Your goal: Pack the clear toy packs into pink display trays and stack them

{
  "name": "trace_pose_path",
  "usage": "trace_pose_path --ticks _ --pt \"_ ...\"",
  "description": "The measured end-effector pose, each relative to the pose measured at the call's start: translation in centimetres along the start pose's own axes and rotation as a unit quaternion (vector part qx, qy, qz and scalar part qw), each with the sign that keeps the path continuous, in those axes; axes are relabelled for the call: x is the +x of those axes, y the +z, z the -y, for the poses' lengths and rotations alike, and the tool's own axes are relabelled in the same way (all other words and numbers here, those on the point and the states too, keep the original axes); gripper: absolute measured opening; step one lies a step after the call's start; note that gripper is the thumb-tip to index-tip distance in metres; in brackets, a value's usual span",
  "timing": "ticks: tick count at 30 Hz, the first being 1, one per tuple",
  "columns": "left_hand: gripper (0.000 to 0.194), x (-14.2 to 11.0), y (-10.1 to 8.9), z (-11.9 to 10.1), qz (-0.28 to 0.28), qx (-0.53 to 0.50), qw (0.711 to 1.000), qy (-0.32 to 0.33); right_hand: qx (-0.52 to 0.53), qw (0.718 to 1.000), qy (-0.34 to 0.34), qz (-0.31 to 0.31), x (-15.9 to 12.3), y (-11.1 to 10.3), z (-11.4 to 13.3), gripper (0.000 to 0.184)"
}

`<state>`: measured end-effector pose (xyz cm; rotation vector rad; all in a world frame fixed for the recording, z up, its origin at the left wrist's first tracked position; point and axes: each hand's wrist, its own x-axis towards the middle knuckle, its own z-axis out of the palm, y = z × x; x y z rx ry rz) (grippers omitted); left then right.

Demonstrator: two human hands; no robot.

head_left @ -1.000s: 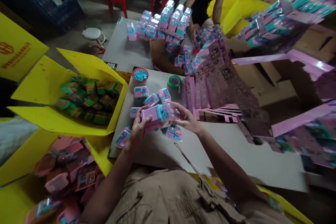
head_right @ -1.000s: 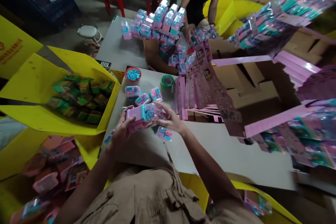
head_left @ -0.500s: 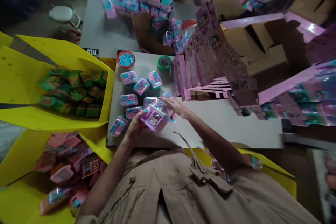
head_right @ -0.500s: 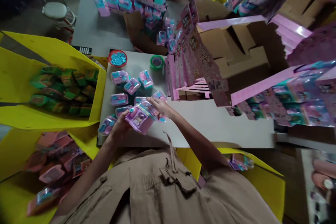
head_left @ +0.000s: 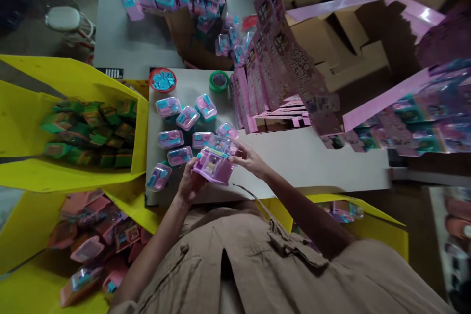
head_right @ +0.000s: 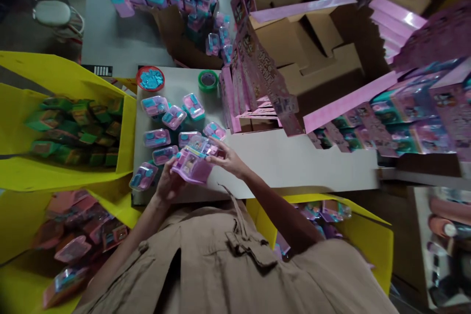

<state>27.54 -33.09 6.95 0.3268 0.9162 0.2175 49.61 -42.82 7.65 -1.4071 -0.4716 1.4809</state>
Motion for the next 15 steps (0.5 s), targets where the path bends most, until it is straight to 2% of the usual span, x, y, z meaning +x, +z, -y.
trace_pose_path --ticks 5,9,11,15 --pt "0.095 -0.6 -0.2 0.6 0.052 0.09 0.988 0.114 0.097 0.995 -0.013 0.01 -1.9 -0.4 -0.8 0.067" --pt "0.101 -0.2 -0.8 1.5 0.075 0.126 0.977 0.151 0.149 0.987 -0.036 0.039 -2.6 -0.2 -1.0 0.058" --pt "0.103 0.0 -1.1 2.0 0.083 0.136 0.976 0.147 0.14 0.988 -0.047 0.047 -2.8 0.0 -1.0 0.061" --pt "0.105 0.3 -1.7 2.9 0.097 0.138 0.975 0.142 0.08 0.995 -0.032 0.049 -3.2 -0.1 -1.5 0.08"
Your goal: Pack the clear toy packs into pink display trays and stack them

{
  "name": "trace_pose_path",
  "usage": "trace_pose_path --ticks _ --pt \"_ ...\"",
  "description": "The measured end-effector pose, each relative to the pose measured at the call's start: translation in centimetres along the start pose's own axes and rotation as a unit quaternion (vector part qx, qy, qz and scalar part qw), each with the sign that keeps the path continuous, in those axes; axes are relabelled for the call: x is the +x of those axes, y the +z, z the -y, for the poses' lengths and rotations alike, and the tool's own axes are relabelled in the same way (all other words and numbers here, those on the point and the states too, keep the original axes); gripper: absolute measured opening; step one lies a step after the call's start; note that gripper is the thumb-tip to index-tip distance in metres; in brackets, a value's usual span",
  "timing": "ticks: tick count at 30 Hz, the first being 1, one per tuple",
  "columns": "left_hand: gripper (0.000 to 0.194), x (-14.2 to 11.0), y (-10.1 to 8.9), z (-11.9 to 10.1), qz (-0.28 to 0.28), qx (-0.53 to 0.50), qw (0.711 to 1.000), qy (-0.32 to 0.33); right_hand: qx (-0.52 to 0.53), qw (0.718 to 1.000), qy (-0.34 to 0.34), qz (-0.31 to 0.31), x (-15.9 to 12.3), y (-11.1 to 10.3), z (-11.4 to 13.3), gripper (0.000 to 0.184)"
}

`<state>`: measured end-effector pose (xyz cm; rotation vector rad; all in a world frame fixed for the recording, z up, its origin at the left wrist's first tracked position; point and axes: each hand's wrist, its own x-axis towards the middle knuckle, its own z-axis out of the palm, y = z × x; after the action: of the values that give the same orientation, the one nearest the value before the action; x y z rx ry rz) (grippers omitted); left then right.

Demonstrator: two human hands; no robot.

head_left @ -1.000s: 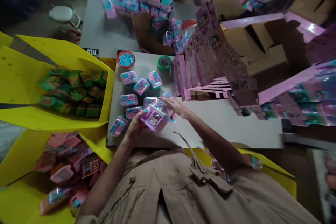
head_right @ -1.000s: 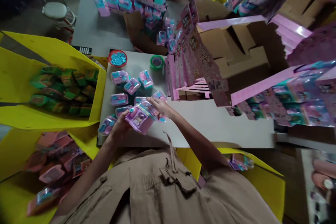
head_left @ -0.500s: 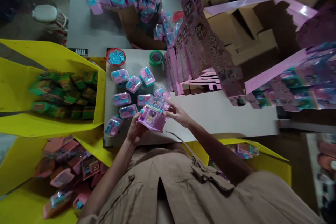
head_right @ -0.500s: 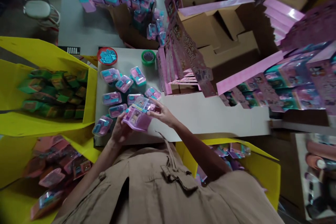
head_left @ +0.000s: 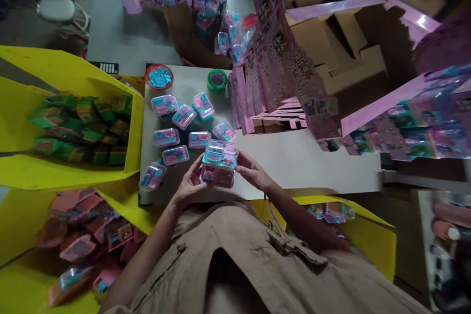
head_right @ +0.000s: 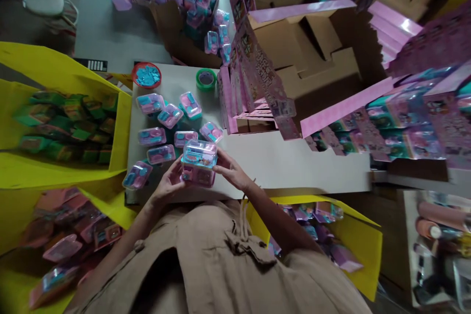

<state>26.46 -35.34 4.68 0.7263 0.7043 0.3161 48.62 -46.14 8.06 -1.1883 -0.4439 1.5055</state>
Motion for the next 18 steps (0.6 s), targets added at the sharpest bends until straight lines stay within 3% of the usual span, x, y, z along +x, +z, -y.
trace_pose_path --ticks 5,13,18 --pt "0.1 0.0 -0.7 1.0 -0.02 0.0 1.0 0.0 -0.004 1.0 0.012 0.01 -0.4 -0.4 -0.8 0.08" --pt "0.086 -0.3 -0.4 0.7 -0.051 0.044 0.995 -0.071 -0.027 0.993 0.071 -0.086 -0.6 -1.1 -2.2 0.077" --pt "0.078 -0.3 0.0 0.9 -0.048 0.037 0.995 -0.084 -0.003 0.987 0.119 -0.11 -1.0 -1.8 -3.4 0.074"
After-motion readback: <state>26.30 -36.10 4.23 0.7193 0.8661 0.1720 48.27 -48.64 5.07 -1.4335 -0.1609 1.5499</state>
